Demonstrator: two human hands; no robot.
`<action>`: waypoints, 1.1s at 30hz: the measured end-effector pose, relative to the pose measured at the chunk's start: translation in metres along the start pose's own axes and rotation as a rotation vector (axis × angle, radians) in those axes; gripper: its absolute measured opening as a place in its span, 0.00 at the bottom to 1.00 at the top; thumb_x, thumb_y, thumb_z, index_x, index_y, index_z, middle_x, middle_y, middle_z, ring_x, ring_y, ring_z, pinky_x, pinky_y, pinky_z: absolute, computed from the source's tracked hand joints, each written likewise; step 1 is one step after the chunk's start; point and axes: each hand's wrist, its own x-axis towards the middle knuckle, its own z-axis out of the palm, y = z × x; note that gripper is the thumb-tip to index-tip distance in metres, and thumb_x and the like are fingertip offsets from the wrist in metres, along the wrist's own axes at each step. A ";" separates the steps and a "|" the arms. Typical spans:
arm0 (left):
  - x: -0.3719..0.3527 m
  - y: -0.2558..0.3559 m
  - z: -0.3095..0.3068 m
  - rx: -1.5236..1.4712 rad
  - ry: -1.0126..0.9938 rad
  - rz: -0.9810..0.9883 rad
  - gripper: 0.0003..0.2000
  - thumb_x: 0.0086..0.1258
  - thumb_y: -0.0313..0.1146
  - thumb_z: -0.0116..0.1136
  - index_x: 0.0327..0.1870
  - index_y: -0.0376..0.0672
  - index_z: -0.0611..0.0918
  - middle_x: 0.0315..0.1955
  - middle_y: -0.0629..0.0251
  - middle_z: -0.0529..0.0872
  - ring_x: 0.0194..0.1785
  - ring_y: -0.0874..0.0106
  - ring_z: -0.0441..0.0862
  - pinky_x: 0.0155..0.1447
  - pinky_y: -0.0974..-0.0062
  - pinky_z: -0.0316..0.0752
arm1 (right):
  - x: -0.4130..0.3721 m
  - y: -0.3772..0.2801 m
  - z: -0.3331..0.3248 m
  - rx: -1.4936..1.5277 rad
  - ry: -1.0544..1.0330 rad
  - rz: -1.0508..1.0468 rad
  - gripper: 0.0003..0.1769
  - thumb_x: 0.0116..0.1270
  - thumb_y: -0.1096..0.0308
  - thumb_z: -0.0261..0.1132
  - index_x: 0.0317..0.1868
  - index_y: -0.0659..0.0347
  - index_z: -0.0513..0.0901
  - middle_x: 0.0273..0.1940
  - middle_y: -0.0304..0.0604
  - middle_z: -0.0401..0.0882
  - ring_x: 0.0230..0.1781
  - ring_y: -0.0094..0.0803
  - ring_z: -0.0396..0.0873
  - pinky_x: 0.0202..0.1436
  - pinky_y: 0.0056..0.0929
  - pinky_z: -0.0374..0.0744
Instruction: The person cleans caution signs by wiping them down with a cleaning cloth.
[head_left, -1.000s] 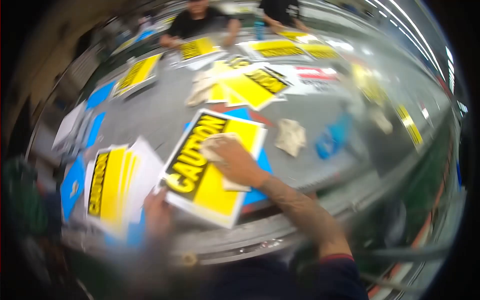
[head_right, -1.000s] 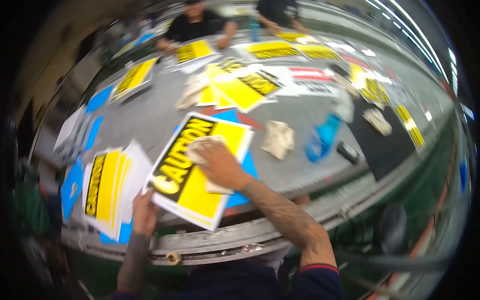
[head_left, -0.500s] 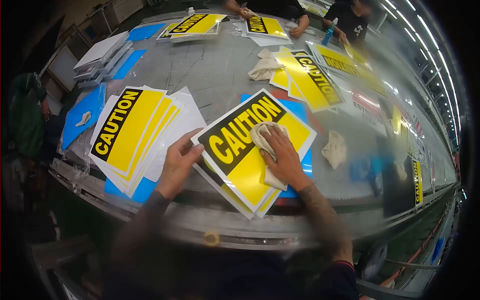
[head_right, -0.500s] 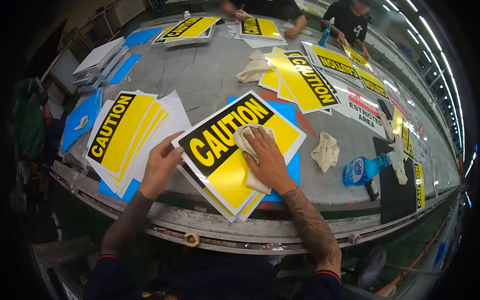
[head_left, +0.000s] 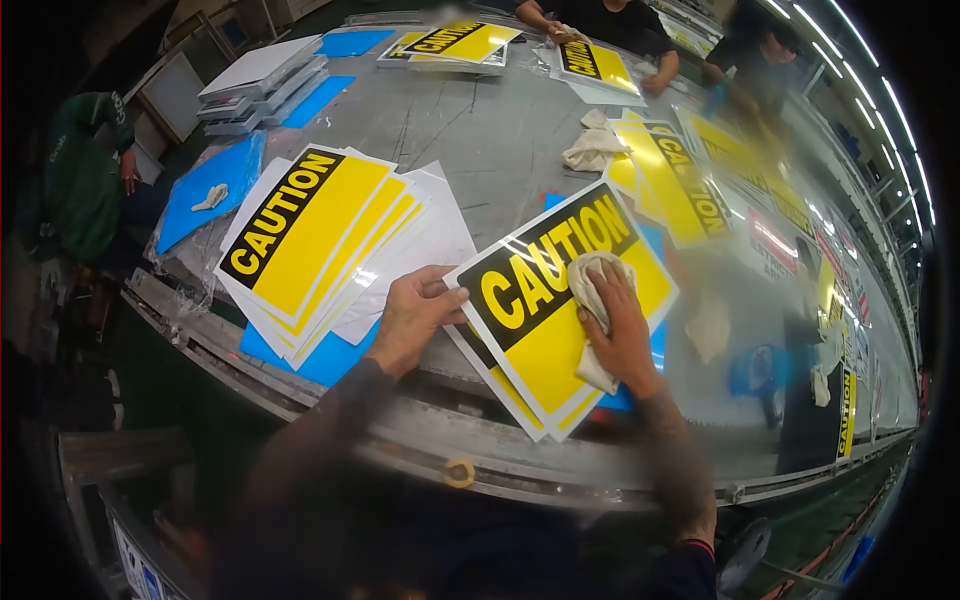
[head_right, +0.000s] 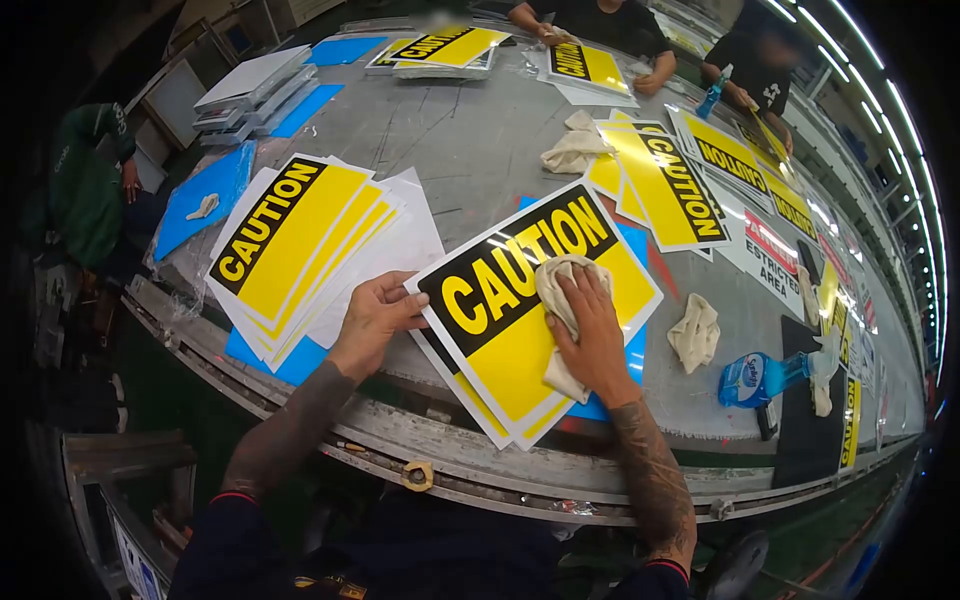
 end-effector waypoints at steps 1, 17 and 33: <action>-0.001 -0.001 -0.002 0.024 -0.041 -0.016 0.21 0.82 0.28 0.64 0.71 0.32 0.80 0.57 0.55 0.91 0.56 0.69 0.91 0.58 0.72 0.88 | 0.000 -0.001 0.000 0.009 0.005 0.000 0.35 0.77 0.65 0.69 0.81 0.56 0.74 0.84 0.57 0.66 0.89 0.59 0.57 0.90 0.55 0.56; 0.000 -0.024 0.025 -0.305 -0.362 -0.378 0.28 0.83 0.18 0.53 0.82 0.40 0.66 0.73 0.55 0.80 0.74 0.57 0.82 0.73 0.44 0.86 | 0.057 0.002 0.027 -0.291 0.016 -0.250 0.27 0.80 0.66 0.58 0.77 0.60 0.75 0.77 0.51 0.74 0.82 0.52 0.67 0.87 0.57 0.60; -0.003 -0.017 0.033 -0.396 -0.281 -0.413 0.29 0.82 0.17 0.53 0.82 0.41 0.65 0.73 0.54 0.77 0.73 0.56 0.82 0.71 0.45 0.87 | 0.047 -0.072 0.043 0.133 -0.176 -0.420 0.24 0.78 0.64 0.64 0.71 0.59 0.81 0.72 0.51 0.80 0.80 0.50 0.73 0.88 0.53 0.63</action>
